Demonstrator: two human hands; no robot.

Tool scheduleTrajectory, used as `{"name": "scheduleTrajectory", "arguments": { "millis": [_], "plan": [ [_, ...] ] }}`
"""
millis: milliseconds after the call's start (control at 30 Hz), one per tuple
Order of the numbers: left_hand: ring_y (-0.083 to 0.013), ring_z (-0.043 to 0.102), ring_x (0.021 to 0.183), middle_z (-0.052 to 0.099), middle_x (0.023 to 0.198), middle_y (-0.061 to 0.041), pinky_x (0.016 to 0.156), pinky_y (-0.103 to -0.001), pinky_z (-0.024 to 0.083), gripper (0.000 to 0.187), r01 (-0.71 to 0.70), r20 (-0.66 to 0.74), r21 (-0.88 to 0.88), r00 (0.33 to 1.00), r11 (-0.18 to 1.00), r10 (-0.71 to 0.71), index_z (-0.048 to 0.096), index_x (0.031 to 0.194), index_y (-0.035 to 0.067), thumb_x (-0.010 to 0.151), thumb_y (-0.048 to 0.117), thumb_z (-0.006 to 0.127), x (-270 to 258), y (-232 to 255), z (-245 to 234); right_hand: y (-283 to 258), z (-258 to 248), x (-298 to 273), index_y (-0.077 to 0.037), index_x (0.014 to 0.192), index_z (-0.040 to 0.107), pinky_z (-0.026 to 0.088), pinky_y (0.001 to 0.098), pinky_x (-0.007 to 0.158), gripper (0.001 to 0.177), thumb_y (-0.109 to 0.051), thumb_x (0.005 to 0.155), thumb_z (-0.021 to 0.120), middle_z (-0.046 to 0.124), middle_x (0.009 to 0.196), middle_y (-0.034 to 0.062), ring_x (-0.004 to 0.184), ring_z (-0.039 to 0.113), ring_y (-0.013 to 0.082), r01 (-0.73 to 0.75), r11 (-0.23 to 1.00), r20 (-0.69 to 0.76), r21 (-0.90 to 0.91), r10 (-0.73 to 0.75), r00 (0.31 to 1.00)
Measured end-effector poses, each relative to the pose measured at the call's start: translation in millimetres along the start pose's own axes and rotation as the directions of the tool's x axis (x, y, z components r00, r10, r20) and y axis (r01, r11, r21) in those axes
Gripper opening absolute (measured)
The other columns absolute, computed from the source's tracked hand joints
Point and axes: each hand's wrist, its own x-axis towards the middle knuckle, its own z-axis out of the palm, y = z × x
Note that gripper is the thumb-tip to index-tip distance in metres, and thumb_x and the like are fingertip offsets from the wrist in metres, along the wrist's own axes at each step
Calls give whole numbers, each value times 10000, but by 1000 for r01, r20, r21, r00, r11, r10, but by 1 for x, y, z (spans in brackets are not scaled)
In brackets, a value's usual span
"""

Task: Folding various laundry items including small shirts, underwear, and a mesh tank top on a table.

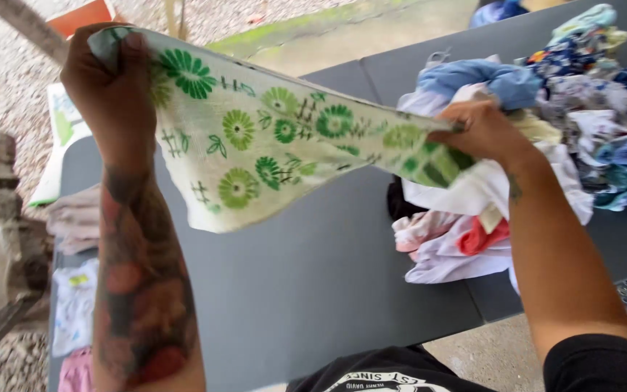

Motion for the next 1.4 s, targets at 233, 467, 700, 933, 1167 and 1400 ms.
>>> {"name": "scheduleTrajectory", "arguments": {
  "millis": [233, 467, 700, 933, 1167, 1400],
  "plan": [
    [-181, 487, 987, 484, 1034, -54, 870, -295, 414, 242, -105, 134, 563, 990, 820, 35, 773, 1184, 72, 986, -64, 799, -83, -68, -186, -39, 70, 5, -65, 1121, 768, 542, 328, 780, 211, -46, 936, 870, 716, 986, 108, 909, 685, 222, 163, 952, -324, -257, -244, 914],
    [-149, 502, 956, 516, 1045, -8, 880, -260, 466, 524, 313, 85, 587, 893, 746, -441, 769, 1221, 182, 837, -155, 649, -269, -54, -274, -56, 198, -81, -90, 1016, 733, 555, 382, 849, 350, 96, 721, 744, 690, 1021, 84, 975, 678, 280, 229, 961, -273, -158, -265, 925],
    [-100, 519, 850, 536, 993, -1, 756, -226, 478, 432, 527, 22, 559, 763, 641, -646, 783, 1132, 182, 797, -88, 747, -444, -56, -298, -27, 274, -171, -142, 947, 774, 514, 387, 912, 255, 16, 749, 750, 707, 965, 11, 960, 671, 248, 96, 970, -86, -225, -118, 989],
    [-111, 696, 773, 736, 1008, -91, 687, -251, 577, 311, 973, -101, -43, 223, 228, -970, 742, 1225, 55, 924, 76, 665, -460, -27, -282, -31, 297, -208, -193, 1079, 816, 534, 365, 690, 280, -117, 813, 778, 707, 882, 73, 757, 669, 244, -459, 855, -59, -241, 460, 886],
    [-152, 652, 787, 664, 1098, -98, 648, -268, 554, 225, 526, -212, 649, 819, 549, -534, 706, 1162, 30, 937, 37, 717, -383, -2, -153, -12, 313, -224, -83, 1129, 775, 504, 269, 648, 256, -180, 894, 750, 723, 888, 49, 698, 613, 150, -536, 813, -93, 229, 566, 819],
    [-276, 685, 1032, 667, 1145, -80, 874, -386, 592, 389, 128, 363, 426, 883, 896, -299, 685, 1256, 123, 917, -65, 649, -362, 46, 50, 17, 322, -233, -88, 1122, 779, 504, 220, 671, 246, -216, 917, 732, 749, 889, -21, 753, 615, 27, -584, 665, 34, 465, 646, 763]
  ]
}}
